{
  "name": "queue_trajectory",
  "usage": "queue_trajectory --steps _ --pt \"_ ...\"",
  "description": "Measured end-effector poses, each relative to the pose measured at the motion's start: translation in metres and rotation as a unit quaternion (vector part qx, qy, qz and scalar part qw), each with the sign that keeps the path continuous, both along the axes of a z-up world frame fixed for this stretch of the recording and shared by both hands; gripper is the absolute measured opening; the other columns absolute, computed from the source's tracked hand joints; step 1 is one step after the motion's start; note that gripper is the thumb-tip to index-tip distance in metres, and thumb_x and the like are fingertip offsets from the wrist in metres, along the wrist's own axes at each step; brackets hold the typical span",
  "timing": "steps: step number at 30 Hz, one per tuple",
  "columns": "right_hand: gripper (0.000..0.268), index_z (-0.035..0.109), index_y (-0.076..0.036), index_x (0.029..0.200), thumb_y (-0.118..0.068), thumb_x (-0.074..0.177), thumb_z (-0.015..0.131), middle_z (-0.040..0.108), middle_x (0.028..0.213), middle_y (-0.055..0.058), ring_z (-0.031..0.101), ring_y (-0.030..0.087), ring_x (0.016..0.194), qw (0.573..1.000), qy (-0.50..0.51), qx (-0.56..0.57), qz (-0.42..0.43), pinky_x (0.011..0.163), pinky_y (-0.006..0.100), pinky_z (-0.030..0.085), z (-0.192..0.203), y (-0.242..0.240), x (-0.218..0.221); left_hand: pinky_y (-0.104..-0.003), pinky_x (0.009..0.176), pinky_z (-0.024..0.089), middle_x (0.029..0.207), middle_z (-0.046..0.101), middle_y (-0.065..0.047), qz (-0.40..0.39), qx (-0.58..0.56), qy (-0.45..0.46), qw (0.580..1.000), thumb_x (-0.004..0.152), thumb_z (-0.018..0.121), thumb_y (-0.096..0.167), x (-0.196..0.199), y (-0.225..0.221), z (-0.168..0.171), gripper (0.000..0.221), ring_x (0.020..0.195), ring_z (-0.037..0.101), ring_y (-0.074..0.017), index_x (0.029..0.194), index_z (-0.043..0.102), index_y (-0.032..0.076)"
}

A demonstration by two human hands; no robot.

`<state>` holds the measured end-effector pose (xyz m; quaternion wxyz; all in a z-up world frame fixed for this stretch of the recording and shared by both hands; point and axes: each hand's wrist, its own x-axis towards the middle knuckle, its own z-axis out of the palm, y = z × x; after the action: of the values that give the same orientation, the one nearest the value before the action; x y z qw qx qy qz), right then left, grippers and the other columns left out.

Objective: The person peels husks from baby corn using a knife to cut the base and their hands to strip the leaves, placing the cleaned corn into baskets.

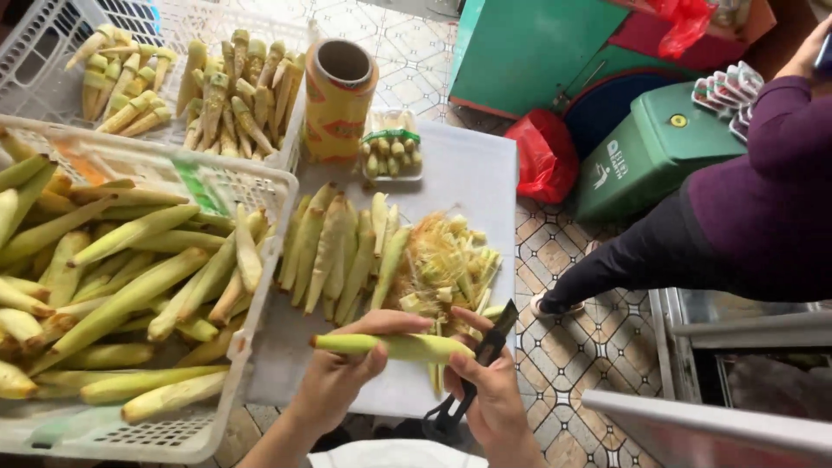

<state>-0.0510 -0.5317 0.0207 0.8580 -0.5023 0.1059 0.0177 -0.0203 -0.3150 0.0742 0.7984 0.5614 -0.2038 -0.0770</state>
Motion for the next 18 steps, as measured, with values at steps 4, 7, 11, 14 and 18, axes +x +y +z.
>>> queue_trajectory --steps 4,7,11,14,18 --pt "0.064 0.057 0.006 0.139 -0.003 0.081 0.081 0.065 0.080 0.010 0.058 0.015 0.048 0.998 -0.055 0.000 0.001 0.036 0.024 0.045 0.001 -0.023 -0.001 -0.033 0.091 0.058 0.120 0.078 -0.016 0.038 -0.014 0.065 0.997 0.093 0.071 0.021 -0.006 -0.005 -0.013 0.029 0.112 0.073 -0.0267 0.114 0.076 0.003" --pt "0.067 0.055 0.004 0.140 0.001 0.079 0.083 0.075 0.087 0.014 0.065 0.017 0.056 0.997 -0.064 -0.001 0.038 0.040 0.025 0.050 -0.003 -0.030 0.001 -0.034 0.092 0.065 0.111 0.082 -0.017 0.098 -0.008 0.036 0.995 0.088 0.072 0.002 -0.010 -0.013 -0.032 0.022 0.104 0.079 -0.0292 0.108 0.079 0.003" --pt "0.064 0.057 0.003 0.139 0.002 0.080 0.081 0.073 0.087 0.015 0.060 0.017 0.054 0.999 -0.034 -0.007 0.030 0.042 0.026 0.049 -0.021 -0.039 0.007 -0.039 0.094 0.062 0.110 0.080 -0.024 0.108 -0.057 0.065 0.990 0.090 0.073 0.008 -0.011 -0.026 -0.058 0.016 0.105 0.078 -0.0320 0.103 0.078 0.001" --pt "0.061 0.058 0.004 0.137 0.002 0.081 0.081 0.075 0.090 0.017 0.062 0.017 0.057 0.998 -0.043 -0.024 0.039 0.046 0.026 0.052 -0.044 -0.052 0.011 -0.035 0.090 0.061 0.107 0.078 -0.020 0.142 -0.017 0.024 0.989 0.088 0.075 0.006 -0.019 -0.037 -0.074 0.016 0.102 0.076 -0.0272 0.104 0.076 0.003" --pt "0.067 0.055 0.008 0.136 -0.002 0.077 0.086 0.078 0.094 0.025 0.069 0.019 0.062 0.989 -0.091 -0.079 0.085 0.048 0.025 0.060 -0.072 -0.059 0.010 -0.029 0.076 0.063 0.095 0.080 -0.015 0.235 -0.002 0.008 0.972 0.082 0.080 0.005 -0.033 -0.044 -0.122 0.012 0.086 0.079 -0.0236 0.094 0.079 0.004"
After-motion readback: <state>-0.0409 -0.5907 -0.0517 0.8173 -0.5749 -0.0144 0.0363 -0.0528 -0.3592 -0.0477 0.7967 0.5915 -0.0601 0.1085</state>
